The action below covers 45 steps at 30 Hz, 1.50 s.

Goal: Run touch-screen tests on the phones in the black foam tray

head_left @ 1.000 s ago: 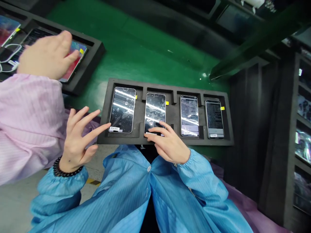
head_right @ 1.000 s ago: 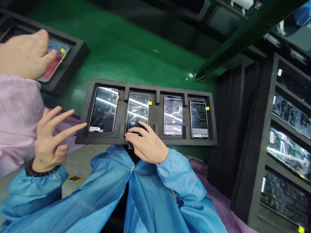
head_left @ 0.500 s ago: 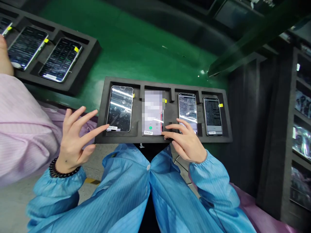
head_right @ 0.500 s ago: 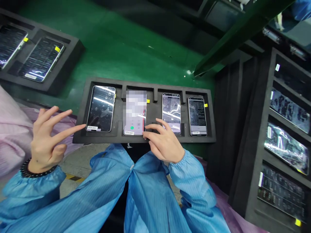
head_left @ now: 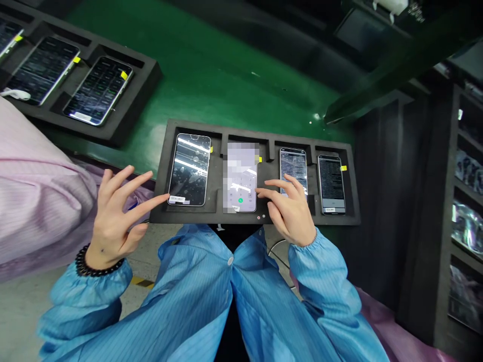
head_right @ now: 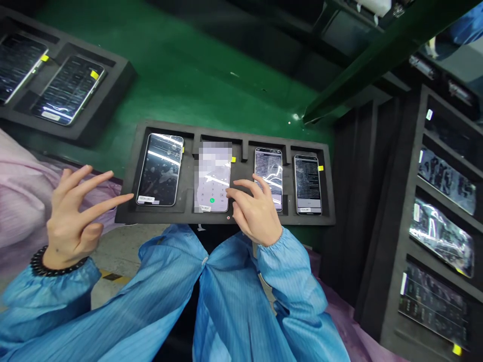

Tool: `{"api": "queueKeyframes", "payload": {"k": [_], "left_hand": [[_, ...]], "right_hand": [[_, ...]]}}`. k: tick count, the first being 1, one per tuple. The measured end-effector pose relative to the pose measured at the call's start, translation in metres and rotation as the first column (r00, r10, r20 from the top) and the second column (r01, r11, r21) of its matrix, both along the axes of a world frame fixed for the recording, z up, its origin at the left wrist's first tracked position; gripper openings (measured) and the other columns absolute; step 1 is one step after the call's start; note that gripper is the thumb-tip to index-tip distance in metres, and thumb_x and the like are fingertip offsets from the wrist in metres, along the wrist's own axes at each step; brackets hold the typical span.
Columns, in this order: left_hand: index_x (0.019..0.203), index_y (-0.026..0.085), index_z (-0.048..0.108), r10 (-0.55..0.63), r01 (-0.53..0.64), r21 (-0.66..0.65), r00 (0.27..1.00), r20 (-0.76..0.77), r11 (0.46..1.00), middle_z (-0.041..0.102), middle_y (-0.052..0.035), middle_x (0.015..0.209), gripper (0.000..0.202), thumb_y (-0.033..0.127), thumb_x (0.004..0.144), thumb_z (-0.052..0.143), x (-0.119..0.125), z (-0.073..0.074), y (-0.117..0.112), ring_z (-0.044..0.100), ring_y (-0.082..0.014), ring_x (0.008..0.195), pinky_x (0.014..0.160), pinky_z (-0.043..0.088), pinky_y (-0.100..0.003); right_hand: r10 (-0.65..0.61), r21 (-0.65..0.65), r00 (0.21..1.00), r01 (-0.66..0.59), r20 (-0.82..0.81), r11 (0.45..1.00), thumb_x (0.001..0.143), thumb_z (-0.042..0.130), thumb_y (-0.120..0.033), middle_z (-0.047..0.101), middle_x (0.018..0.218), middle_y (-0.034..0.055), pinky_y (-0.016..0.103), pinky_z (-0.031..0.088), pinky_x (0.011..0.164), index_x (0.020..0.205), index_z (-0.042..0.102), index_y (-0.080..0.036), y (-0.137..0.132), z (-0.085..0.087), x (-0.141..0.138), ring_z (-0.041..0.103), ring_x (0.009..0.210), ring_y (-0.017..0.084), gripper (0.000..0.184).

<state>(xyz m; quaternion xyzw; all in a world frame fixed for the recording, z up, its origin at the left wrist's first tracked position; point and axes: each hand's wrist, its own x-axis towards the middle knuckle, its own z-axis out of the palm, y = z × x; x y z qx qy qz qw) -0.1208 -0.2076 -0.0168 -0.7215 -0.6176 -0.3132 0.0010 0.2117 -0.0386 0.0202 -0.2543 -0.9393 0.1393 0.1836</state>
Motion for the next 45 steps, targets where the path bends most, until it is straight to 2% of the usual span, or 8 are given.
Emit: {"api": "queueKeyframes", "payload": {"k": [6, 12, 16, 20, 29, 37, 41, 45], "left_hand": [[0.148, 0.043, 0.047, 0.000, -0.001, 0.003, 1.000, 0.008, 1.000, 0.034, 0.0057, 0.166, 0.052, 0.053, 0.104, 0.024, -0.003, -0.003, 0.000, 0.029, -0.0323, 0.154, 0.128, 0.014, -0.064], [0.145, 0.043, 0.051, -0.027, 0.025, 0.058, 0.999, 0.027, 0.998, 0.038, 0.0050, 0.164, 0.048, 0.052, 0.105, 0.027, -0.002, -0.009, 0.007, 0.032, -0.0305, 0.153, 0.128, 0.017, -0.062], [0.145, 0.043, 0.052, -0.020, 0.018, 0.064, 0.999, 0.034, 0.998, 0.039, 0.0050, 0.163, 0.048, 0.053, 0.105, 0.027, -0.001, -0.008, 0.007, 0.033, -0.0303, 0.152, 0.128, 0.017, -0.062], [0.144, 0.044, 0.052, -0.010, 0.008, 0.049, 0.999, 0.047, 0.999, 0.040, 0.0052, 0.163, 0.048, 0.053, 0.105, 0.027, -0.001, -0.009, 0.004, 0.033, -0.0298, 0.152, 0.128, 0.017, -0.061], [0.144, 0.044, 0.053, -0.005, 0.002, 0.040, 0.998, 0.056, 0.999, 0.040, 0.0057, 0.163, 0.047, 0.054, 0.105, 0.028, -0.002, -0.011, 0.004, 0.033, -0.0301, 0.152, 0.128, 0.017, -0.062], [0.143, 0.046, 0.053, 0.018, -0.020, 0.030, 0.998, 0.059, 0.999, 0.040, 0.0081, 0.162, 0.046, 0.054, 0.105, 0.028, 0.000, -0.009, 0.002, 0.033, -0.0288, 0.152, 0.128, 0.017, -0.061], [0.142, 0.048, 0.053, 0.038, -0.039, 0.019, 0.996, 0.075, 0.999, 0.040, 0.0089, 0.162, 0.046, 0.055, 0.104, 0.028, 0.001, -0.008, 0.000, 0.034, -0.0288, 0.152, 0.128, 0.018, -0.062], [0.142, 0.049, 0.052, 0.048, -0.049, 0.006, 0.995, 0.091, 0.999, 0.039, 0.0116, 0.162, 0.046, 0.056, 0.104, 0.027, 0.001, -0.008, 0.000, 0.033, -0.0278, 0.152, 0.129, 0.016, -0.062]], "right_hand": [[0.180, -0.089, 0.984, -0.181, -0.021, 0.980, 0.093, 0.042, -0.009, 0.077, 0.099, 0.0017, 0.055, 0.039, 0.117, 0.111, 0.066, -0.022, -0.010, -0.001, 0.004, 0.067, 0.111, 0.023, 0.033], [0.269, -0.196, 0.963, -0.264, -0.002, 0.944, 0.092, 0.043, -0.009, 0.075, 0.121, 0.0053, 0.054, 0.036, 0.121, 0.128, 0.060, -0.018, -0.021, -0.012, -0.013, 0.061, 0.122, 0.022, 0.041], [0.220, -0.195, 0.973, -0.228, -0.065, 0.954, 0.094, 0.040, -0.014, 0.071, 0.129, 0.0062, 0.055, 0.036, 0.121, 0.138, 0.055, -0.020, -0.016, -0.007, -0.011, 0.062, 0.122, 0.023, 0.046], [0.112, -0.121, 0.989, -0.124, -0.100, 0.985, 0.095, 0.041, -0.012, 0.076, 0.112, 0.0046, 0.055, 0.039, 0.118, 0.125, 0.063, -0.022, -0.012, 0.001, 0.003, 0.067, 0.115, 0.023, 0.038], [0.133, -0.054, 0.990, -0.135, -0.046, 0.989, 0.089, 0.043, -0.006, 0.079, 0.102, 0.0038, 0.056, 0.039, 0.117, 0.117, 0.069, -0.019, -0.019, -0.005, 0.013, 0.070, 0.109, 0.023, 0.040], [0.235, -0.054, 0.970, -0.238, -0.059, 0.970, 0.088, 0.044, -0.006, 0.080, 0.107, 0.0012, 0.052, 0.038, 0.118, 0.118, 0.065, -0.019, -0.020, -0.011, -0.005, 0.065, 0.117, 0.022, 0.038], [0.260, -0.039, 0.963, -0.263, -0.067, 0.964, 0.088, 0.043, -0.007, 0.077, 0.121, 0.0027, 0.052, 0.040, 0.117, 0.116, 0.063, -0.021, -0.018, -0.010, -0.015, 0.065, 0.118, 0.022, 0.038], [0.172, -0.033, 0.985, -0.173, -0.032, 0.984, 0.088, 0.042, -0.009, 0.075, 0.122, 0.0051, 0.053, 0.036, 0.119, 0.123, 0.061, -0.020, -0.012, -0.012, -0.024, 0.063, 0.121, 0.024, 0.041]]}}
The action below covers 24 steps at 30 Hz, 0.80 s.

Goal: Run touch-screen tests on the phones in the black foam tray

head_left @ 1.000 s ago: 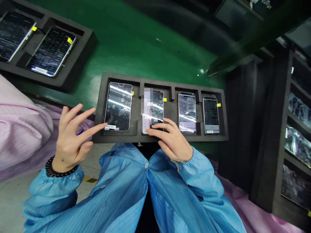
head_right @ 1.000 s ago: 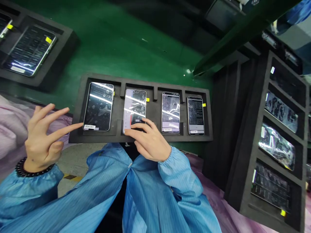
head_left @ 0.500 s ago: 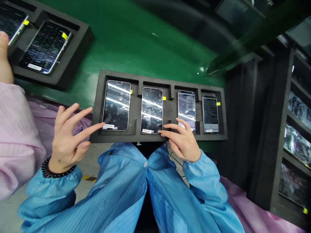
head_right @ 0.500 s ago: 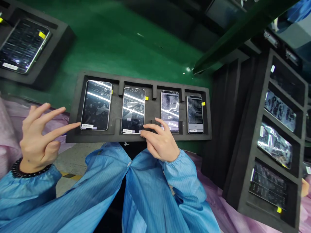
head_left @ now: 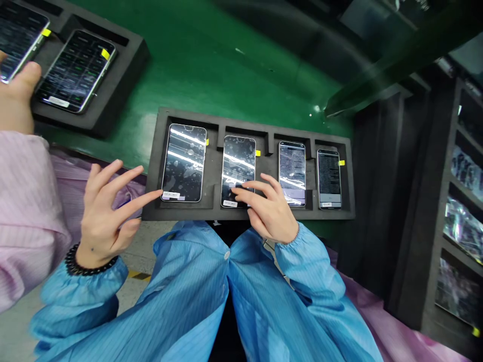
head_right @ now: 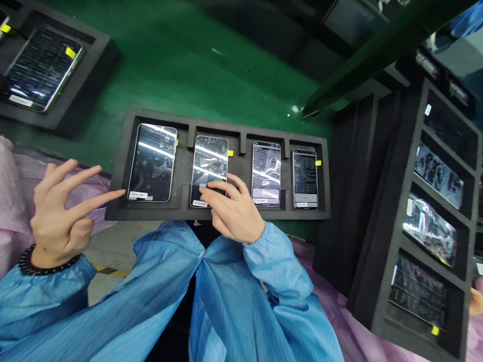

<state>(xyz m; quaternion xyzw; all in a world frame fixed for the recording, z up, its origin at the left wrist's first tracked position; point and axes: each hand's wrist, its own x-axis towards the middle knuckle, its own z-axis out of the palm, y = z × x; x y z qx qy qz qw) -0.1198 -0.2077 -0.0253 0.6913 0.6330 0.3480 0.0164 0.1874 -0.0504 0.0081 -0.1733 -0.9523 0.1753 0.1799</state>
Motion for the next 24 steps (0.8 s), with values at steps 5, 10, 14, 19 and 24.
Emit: {"api": "queueKeyframes", "payload": {"k": [5, 10, 14, 19, 24], "left_hand": [[0.141, 0.051, 0.052, -0.018, 0.018, -0.006, 1.000, -0.003, 1.000, 0.038, 0.0125, 0.163, 0.044, 0.056, 0.104, 0.028, 0.001, 0.001, 0.001, 0.032, -0.0268, 0.153, 0.128, 0.016, -0.062], [0.140, 0.048, 0.055, -0.071, 0.071, 0.016, 0.997, -0.017, 0.997, 0.039, 0.0092, 0.163, 0.042, 0.051, 0.104, 0.033, -0.004, 0.000, -0.002, 0.032, -0.0280, 0.153, 0.127, 0.017, -0.064], [0.141, 0.041, 0.056, -0.101, 0.106, 0.064, 0.992, -0.079, 0.992, 0.041, 0.0011, 0.162, 0.045, 0.049, 0.103, 0.033, -0.011, -0.006, -0.004, 0.033, -0.0312, 0.152, 0.125, 0.019, -0.066], [0.142, 0.043, 0.055, -0.089, 0.094, 0.063, 0.993, -0.083, 0.994, 0.041, 0.0031, 0.162, 0.046, 0.050, 0.103, 0.032, -0.010, -0.007, -0.003, 0.034, -0.0322, 0.152, 0.126, 0.020, -0.065], [0.142, 0.042, 0.055, -0.091, 0.097, 0.073, 0.993, -0.081, 0.993, 0.042, 0.0017, 0.161, 0.047, 0.051, 0.103, 0.032, -0.007, -0.006, -0.002, 0.036, -0.0330, 0.151, 0.125, 0.021, -0.065]], "right_hand": [[-0.049, -0.028, 0.997, 0.050, 0.055, 0.998, 0.090, 0.042, -0.013, 0.076, 0.116, 0.0050, 0.056, 0.033, 0.121, 0.136, 0.054, -0.018, 0.007, -0.001, -0.006, 0.060, 0.126, 0.026, 0.047], [-0.108, 0.040, 0.992, 0.111, -0.060, 0.993, 0.091, 0.042, -0.009, 0.078, 0.107, 0.0027, 0.053, 0.035, 0.120, 0.124, 0.060, -0.021, 0.008, 0.010, 0.006, 0.066, 0.116, 0.024, 0.040], [-0.040, 0.050, 0.998, 0.042, -0.039, 0.998, 0.089, 0.042, -0.004, 0.078, 0.088, -0.0005, 0.053, 0.038, 0.117, 0.116, 0.065, -0.023, 0.006, 0.019, 0.021, 0.070, 0.107, 0.023, 0.039], [0.033, 0.023, 0.999, -0.034, 0.024, 0.999, 0.086, 0.044, -0.004, 0.079, 0.098, 0.0039, 0.052, 0.042, 0.114, 0.110, 0.068, -0.017, 0.001, 0.019, 0.033, 0.071, 0.107, 0.023, 0.037], [0.010, 0.031, 1.000, -0.009, -0.016, 0.999, 0.087, 0.043, -0.004, 0.079, 0.103, 0.0045, 0.052, 0.038, 0.117, 0.112, 0.067, -0.018, 0.002, 0.014, 0.020, 0.068, 0.114, 0.024, 0.038]]}}
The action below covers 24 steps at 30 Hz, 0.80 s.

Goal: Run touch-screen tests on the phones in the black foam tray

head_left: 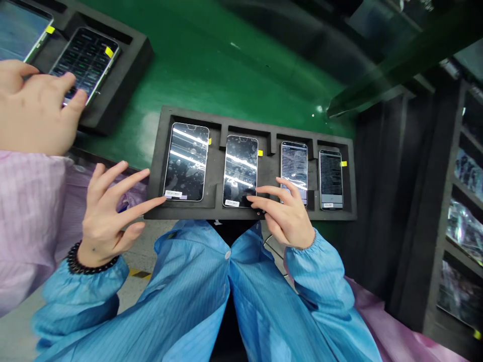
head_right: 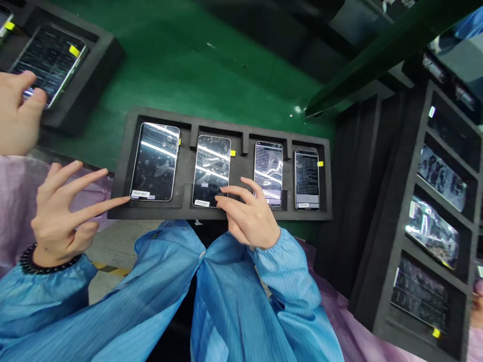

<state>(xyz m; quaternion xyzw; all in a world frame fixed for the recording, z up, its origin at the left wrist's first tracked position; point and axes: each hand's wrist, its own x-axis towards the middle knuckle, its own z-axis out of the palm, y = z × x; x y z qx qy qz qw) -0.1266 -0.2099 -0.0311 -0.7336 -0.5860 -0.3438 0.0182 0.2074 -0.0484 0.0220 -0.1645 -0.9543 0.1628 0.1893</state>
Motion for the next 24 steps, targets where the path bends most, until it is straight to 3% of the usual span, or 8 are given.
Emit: {"api": "queueKeyframes", "payload": {"k": [3, 6, 13, 20, 24], "left_hand": [[0.143, 0.042, 0.055, 0.003, -0.003, -0.001, 1.000, -0.007, 1.000, 0.042, 0.0017, 0.162, 0.047, 0.051, 0.103, 0.031, -0.001, 0.001, -0.001, 0.035, -0.0330, 0.151, 0.125, 0.020, -0.065], [0.143, 0.042, 0.055, -0.002, 0.002, 0.003, 1.000, -0.012, 1.000, 0.041, 0.0019, 0.163, 0.047, 0.050, 0.103, 0.032, -0.003, 0.002, -0.003, 0.035, -0.0328, 0.151, 0.125, 0.021, -0.065], [0.137, 0.036, 0.062, -0.012, 0.012, 0.002, 1.000, 0.004, 1.000, 0.042, -0.0005, 0.162, 0.047, 0.049, 0.102, 0.034, -0.001, 0.002, -0.002, 0.035, -0.0333, 0.151, 0.126, 0.019, -0.065], [0.123, 0.030, 0.071, -0.047, 0.047, -0.016, 0.998, -0.036, 0.999, 0.039, -0.0018, 0.163, 0.045, 0.045, 0.103, 0.033, 0.002, 0.006, 0.003, 0.033, -0.0334, 0.152, 0.125, 0.021, -0.067], [0.123, 0.033, 0.070, -0.008, 0.006, -0.044, 0.999, -0.037, 0.999, 0.039, -0.0001, 0.163, 0.046, 0.045, 0.103, 0.031, 0.001, 0.006, -0.002, 0.032, -0.0318, 0.153, 0.126, 0.022, -0.067]], "right_hand": [[0.006, 0.001, 0.999, -0.006, 0.033, 1.000, 0.088, 0.042, -0.007, 0.077, 0.116, 0.0040, 0.054, 0.035, 0.119, 0.120, 0.065, -0.020, 0.004, -0.007, -0.016, 0.064, 0.121, 0.025, 0.041], [0.006, -0.021, 0.997, -0.004, 0.076, 1.000, 0.089, 0.040, -0.007, 0.078, 0.112, 0.0031, 0.056, 0.036, 0.119, 0.127, 0.061, -0.019, 0.008, -0.010, -0.024, 0.063, 0.122, 0.025, 0.045], [-0.112, -0.001, 0.993, 0.112, -0.028, 0.994, 0.088, 0.042, -0.006, 0.075, 0.121, 0.0042, 0.055, 0.035, 0.120, 0.118, 0.062, -0.023, 0.008, 0.003, -0.021, 0.063, 0.121, 0.024, 0.040], [0.195, -0.042, 0.981, -0.195, -0.005, 0.980, 0.088, 0.043, -0.008, 0.074, 0.126, 0.0056, 0.057, 0.027, 0.127, 0.119, 0.066, -0.018, -0.020, -0.013, -0.065, 0.058, 0.128, 0.024, 0.040], [0.239, -0.044, 0.971, -0.238, 0.029, 0.970, 0.090, 0.045, -0.009, 0.071, 0.133, 0.0057, 0.059, 0.028, 0.127, 0.121, 0.065, -0.017, -0.026, -0.020, -0.085, 0.055, 0.133, 0.025, 0.038]]}}
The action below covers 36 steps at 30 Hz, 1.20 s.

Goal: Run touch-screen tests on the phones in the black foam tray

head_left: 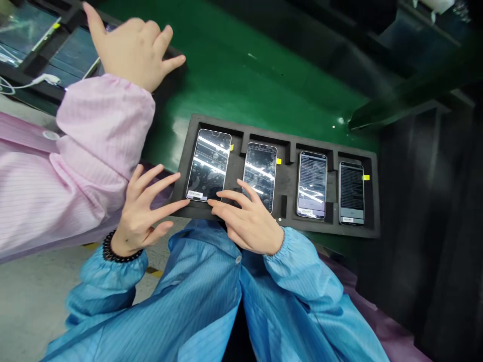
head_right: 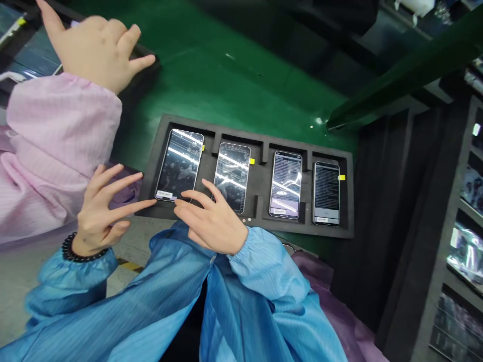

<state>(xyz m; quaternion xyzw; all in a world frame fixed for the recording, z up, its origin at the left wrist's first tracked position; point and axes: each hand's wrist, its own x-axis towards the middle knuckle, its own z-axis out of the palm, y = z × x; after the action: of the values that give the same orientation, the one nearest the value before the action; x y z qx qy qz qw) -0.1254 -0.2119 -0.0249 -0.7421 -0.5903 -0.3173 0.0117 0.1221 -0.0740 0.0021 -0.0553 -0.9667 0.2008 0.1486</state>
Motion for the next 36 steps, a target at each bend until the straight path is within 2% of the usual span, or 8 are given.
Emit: {"api": "queueKeyframes", "payload": {"k": [4, 8, 15, 20, 24, 28, 31, 36], "left_hand": [[0.128, 0.035, 0.067, 0.034, -0.036, -0.062, 0.999, -0.023, 0.997, 0.036, 0.0009, 0.165, 0.044, 0.042, 0.103, 0.031, 0.001, 0.000, -0.002, 0.029, -0.0301, 0.155, 0.127, 0.020, -0.066], [0.132, 0.033, 0.063, 0.017, -0.024, -0.079, 0.996, -0.085, 0.997, 0.032, -0.0014, 0.167, 0.044, 0.047, 0.103, 0.034, 0.003, 0.001, 0.001, 0.026, -0.0325, 0.156, 0.126, 0.016, -0.070], [0.144, 0.038, 0.054, 0.101, -0.103, -0.048, 0.994, -0.036, 0.994, 0.037, -0.0012, 0.164, 0.057, 0.055, 0.103, 0.018, 0.001, 0.008, -0.002, 0.033, -0.0324, 0.152, 0.127, 0.021, -0.068], [0.146, 0.038, 0.050, 0.089, -0.090, -0.038, 0.996, -0.018, 0.995, 0.033, 0.0026, 0.166, 0.055, 0.051, 0.104, 0.018, 0.002, 0.008, 0.002, 0.033, -0.0319, 0.153, 0.127, 0.021, -0.068], [0.149, 0.040, 0.048, 0.061, -0.061, -0.027, 0.998, 0.022, 0.998, 0.033, 0.0048, 0.166, 0.055, 0.049, 0.104, 0.018, 0.009, 0.007, 0.013, 0.032, -0.0324, 0.153, 0.129, 0.018, -0.065], [0.150, 0.043, 0.045, 0.100, -0.091, -0.094, 0.990, 0.098, 0.991, 0.032, 0.0059, 0.166, 0.053, 0.047, 0.104, 0.018, 0.019, 0.007, 0.030, 0.028, -0.0299, 0.155, 0.130, 0.018, -0.060], [0.152, 0.037, 0.044, 0.083, -0.069, -0.118, 0.989, 0.121, 0.991, 0.032, -0.0009, 0.166, 0.054, 0.049, 0.104, 0.021, 0.027, 0.007, 0.046, 0.025, -0.0304, 0.156, 0.129, 0.019, -0.059], [0.149, 0.028, 0.048, 0.070, -0.075, -0.264, 0.997, -0.028, 0.962, 0.020, -0.0080, 0.170, 0.052, 0.046, 0.105, 0.028, 0.031, 0.020, 0.077, 0.014, -0.0355, 0.159, 0.128, 0.009, -0.064]], "right_hand": [[0.019, 0.022, 1.000, -0.019, 0.019, 1.000, 0.092, 0.045, -0.010, 0.071, 0.132, 0.0070, 0.059, 0.032, 0.125, 0.119, 0.066, -0.015, 0.002, -0.002, -0.015, 0.057, 0.129, 0.026, 0.035], [-0.010, 0.015, 1.000, 0.011, -0.029, 1.000, 0.091, 0.043, -0.009, 0.073, 0.129, 0.0069, 0.059, 0.031, 0.126, 0.120, 0.065, -0.017, 0.007, 0.009, -0.012, 0.058, 0.129, 0.025, 0.037], [-0.272, 0.016, 0.956, 0.275, -0.107, 0.961, 0.088, 0.043, -0.003, 0.074, 0.125, 0.0023, 0.057, 0.033, 0.124, 0.120, 0.060, -0.026, 0.024, 0.039, 0.039, 0.065, 0.122, 0.024, 0.043], [-0.419, 0.050, 0.903, 0.424, -0.098, 0.904, 0.089, 0.044, -0.002, 0.075, 0.120, 0.0035, 0.057, 0.035, 0.120, 0.117, 0.059, -0.025, 0.032, 0.039, 0.074, 0.065, 0.119, 0.025, 0.039], [-0.468, 0.073, 0.880, 0.473, -0.073, 0.878, 0.091, 0.044, -0.003, 0.075, 0.114, 0.0031, 0.058, 0.037, 0.118, 0.115, 0.061, -0.026, 0.037, 0.034, 0.087, 0.066, 0.116, 0.025, 0.037], [-0.482, 0.120, 0.876, 0.477, 0.013, 0.871, 0.092, 0.043, -0.008, 0.072, 0.116, 0.0077, 0.060, 0.039, 0.118, 0.124, 0.058, -0.022, 0.056, 0.026, 0.080, 0.061, 0.123, 0.028, 0.038], [-0.473, 0.130, 0.878, 0.462, 0.067, 0.877, 0.090, 0.041, -0.008, 0.068, 0.123, 0.0109, 0.060, 0.034, 0.122, 0.125, 0.056, -0.020, 0.079, 0.021, 0.060, 0.055, 0.130, 0.028, 0.040], [-0.386, 0.088, 0.916, 0.377, 0.113, 0.922, 0.085, 0.038, -0.006, 0.066, 0.121, 0.0125, 0.057, 0.029, 0.125, 0.118, 0.056, -0.016, 0.108, 0.020, 0.023, 0.054, 0.126, 0.027, 0.039]]}}
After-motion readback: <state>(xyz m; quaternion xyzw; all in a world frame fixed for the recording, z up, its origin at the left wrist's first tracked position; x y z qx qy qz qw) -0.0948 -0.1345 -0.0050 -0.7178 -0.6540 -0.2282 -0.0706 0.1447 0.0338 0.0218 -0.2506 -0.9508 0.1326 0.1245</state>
